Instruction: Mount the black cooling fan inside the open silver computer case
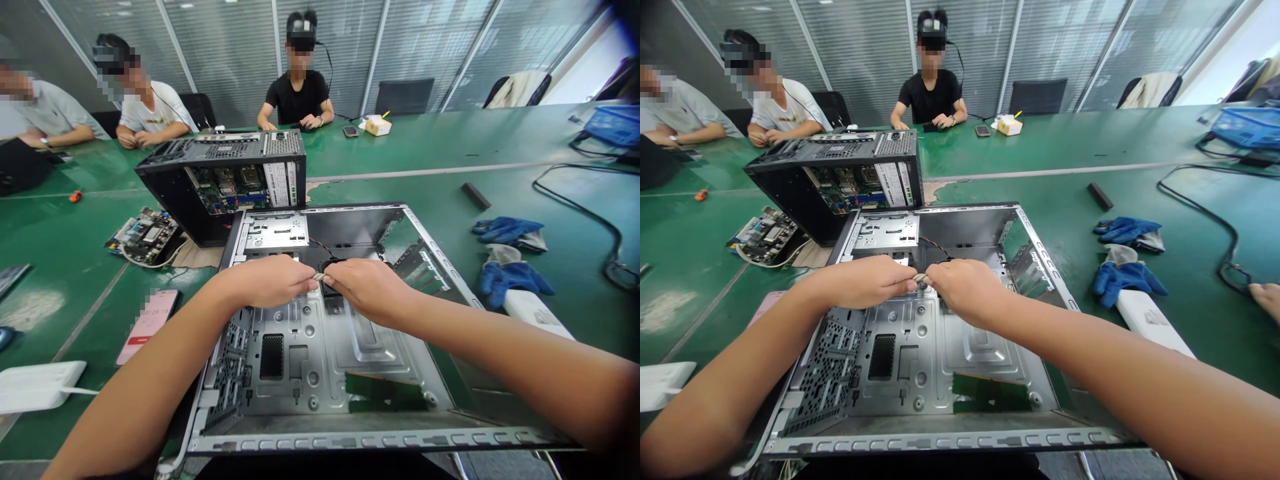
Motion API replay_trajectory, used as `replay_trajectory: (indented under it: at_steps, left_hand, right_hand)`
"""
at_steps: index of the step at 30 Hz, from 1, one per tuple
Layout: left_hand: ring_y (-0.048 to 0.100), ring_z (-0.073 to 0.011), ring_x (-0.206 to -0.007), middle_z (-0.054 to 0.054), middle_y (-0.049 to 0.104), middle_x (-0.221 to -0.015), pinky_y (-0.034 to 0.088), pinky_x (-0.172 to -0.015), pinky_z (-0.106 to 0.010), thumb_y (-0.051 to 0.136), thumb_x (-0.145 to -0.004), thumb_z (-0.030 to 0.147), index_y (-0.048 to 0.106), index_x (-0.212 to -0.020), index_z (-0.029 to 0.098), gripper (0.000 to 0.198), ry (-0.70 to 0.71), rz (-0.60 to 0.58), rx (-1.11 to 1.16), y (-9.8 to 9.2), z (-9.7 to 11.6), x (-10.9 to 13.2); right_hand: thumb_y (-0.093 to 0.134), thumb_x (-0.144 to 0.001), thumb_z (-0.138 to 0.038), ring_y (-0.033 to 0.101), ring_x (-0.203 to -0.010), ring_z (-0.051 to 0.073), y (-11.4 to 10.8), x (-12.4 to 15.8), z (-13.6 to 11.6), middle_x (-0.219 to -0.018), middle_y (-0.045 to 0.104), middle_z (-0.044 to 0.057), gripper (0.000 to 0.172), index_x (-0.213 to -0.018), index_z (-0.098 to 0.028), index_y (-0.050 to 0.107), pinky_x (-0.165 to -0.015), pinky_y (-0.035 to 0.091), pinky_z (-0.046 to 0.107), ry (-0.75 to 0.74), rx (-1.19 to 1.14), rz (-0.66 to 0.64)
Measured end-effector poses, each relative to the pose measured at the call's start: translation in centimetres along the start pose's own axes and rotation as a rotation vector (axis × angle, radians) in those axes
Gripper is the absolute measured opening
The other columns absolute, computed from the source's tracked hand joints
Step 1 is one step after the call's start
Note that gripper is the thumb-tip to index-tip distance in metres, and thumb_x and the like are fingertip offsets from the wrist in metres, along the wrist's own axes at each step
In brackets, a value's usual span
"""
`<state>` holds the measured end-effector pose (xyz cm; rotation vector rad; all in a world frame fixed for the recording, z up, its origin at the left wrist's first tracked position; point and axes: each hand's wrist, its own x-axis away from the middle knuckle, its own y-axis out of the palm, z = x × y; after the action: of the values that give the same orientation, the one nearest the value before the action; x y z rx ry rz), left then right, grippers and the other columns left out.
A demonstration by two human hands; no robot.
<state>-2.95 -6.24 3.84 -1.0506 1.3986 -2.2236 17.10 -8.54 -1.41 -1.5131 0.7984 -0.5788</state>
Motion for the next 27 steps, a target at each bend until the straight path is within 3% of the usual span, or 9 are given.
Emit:
replay_trajectory:
  at_steps: [19, 23, 27]
  left_hand:
    - [0.049, -0.0148, -0.060, -0.005, 0.063, -0.079, 0.033, -0.058, -0.028, 0.027, -0.099, 0.042, 0.057, -0.086, 0.017, 0.041, -0.009, -0.006, -0.016, -0.26, 0.25, 0.09]
    - [0.050, -0.0155, -0.061, -0.005, 0.064, -0.079, 0.033, -0.059, -0.029, 0.026, -0.099, 0.043, 0.059, -0.088, 0.017, 0.044, -0.005, -0.003, -0.015, -0.10, 0.05, 0.02]
    - [0.050, -0.0156, -0.062, -0.005, 0.064, -0.078, 0.033, -0.058, -0.028, 0.027, -0.098, 0.042, 0.060, -0.088, 0.017, 0.043, 0.005, -0.008, -0.022, -0.05, 0.06, 0.01]
  right_hand:
    - [0.036, -0.101, -0.029, 0.048, -0.059, 0.013, 0.89, 0.08, 0.63, -0.066, 0.064, 0.001, 0.036, -0.073, -0.019, 0.058, -0.059, 0.020, 0.030, -0.072, 0.119, 0.170]
    - [0.036, -0.101, -0.029, 0.050, -0.058, 0.014, 0.76, 0.09, 0.58, -0.065, 0.063, 0.001, 0.036, -0.074, -0.018, 0.057, -0.058, 0.020, 0.031, -0.077, 0.111, 0.130]
    - [0.037, -0.100, -0.030, 0.051, -0.058, 0.014, 0.13, -0.04, 0.26, -0.066, 0.063, 0.003, 0.032, -0.077, -0.018, 0.056, -0.055, 0.017, 0.031, -0.040, 0.064, -0.007]
